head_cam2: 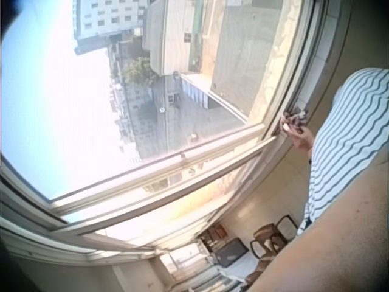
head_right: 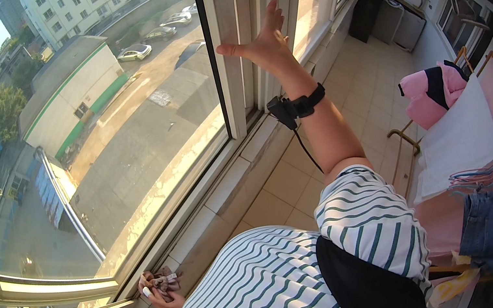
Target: The person wipes the window sill and frame with a cloth, moving along the sill and cleaning different sections. The person also wipes a nearby mat and the floor area adjacent to the window.
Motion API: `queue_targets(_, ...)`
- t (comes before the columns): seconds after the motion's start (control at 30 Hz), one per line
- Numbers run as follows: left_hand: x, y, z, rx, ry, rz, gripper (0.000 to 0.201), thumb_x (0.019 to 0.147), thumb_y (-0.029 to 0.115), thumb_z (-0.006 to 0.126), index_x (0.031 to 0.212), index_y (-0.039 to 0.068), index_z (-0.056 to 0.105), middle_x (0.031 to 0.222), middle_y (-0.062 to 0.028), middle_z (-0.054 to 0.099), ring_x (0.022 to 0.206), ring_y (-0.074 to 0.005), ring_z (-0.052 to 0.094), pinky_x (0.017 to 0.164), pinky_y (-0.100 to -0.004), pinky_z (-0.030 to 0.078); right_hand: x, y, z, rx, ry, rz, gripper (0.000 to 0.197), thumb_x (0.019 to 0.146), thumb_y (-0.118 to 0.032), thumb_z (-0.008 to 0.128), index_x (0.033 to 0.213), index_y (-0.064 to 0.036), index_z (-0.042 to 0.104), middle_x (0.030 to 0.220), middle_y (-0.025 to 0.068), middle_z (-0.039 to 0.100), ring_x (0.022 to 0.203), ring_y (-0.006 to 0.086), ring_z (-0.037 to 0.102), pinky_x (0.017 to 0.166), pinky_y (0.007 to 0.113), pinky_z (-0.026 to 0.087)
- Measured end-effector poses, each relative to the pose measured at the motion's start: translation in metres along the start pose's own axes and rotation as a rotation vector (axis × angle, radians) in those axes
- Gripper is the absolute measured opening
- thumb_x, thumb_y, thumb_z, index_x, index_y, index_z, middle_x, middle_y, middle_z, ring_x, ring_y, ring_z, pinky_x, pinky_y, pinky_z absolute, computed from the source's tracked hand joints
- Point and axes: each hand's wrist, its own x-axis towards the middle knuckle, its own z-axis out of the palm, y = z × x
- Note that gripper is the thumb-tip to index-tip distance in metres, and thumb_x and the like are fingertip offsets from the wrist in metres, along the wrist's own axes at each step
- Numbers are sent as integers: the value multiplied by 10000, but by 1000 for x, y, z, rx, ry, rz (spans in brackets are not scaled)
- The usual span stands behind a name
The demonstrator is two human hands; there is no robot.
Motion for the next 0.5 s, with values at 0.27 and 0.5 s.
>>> queue_targets(0.27,-1,6,-3,69,-15,-83,718,812,-29,685,1501,-40,485,1230,-165,762,1138,-325,739,973,-389,595,-3,-3,12,-68,30,11,1588,636,-610,948,1634,82,-75,1722,327,-33,1629,375,-3,1313,435,108)
queue_targets(0.5,4,18,-12,109,6,-44,737,802,-20,704,1509,3,498,1208,-140,776,1151,-329,731,978,-386,589,-6,-3,8,8,135,-105,1555,608,-618,949,1647,66,17,1676,380,162,1605,446,132,1281,524,200)
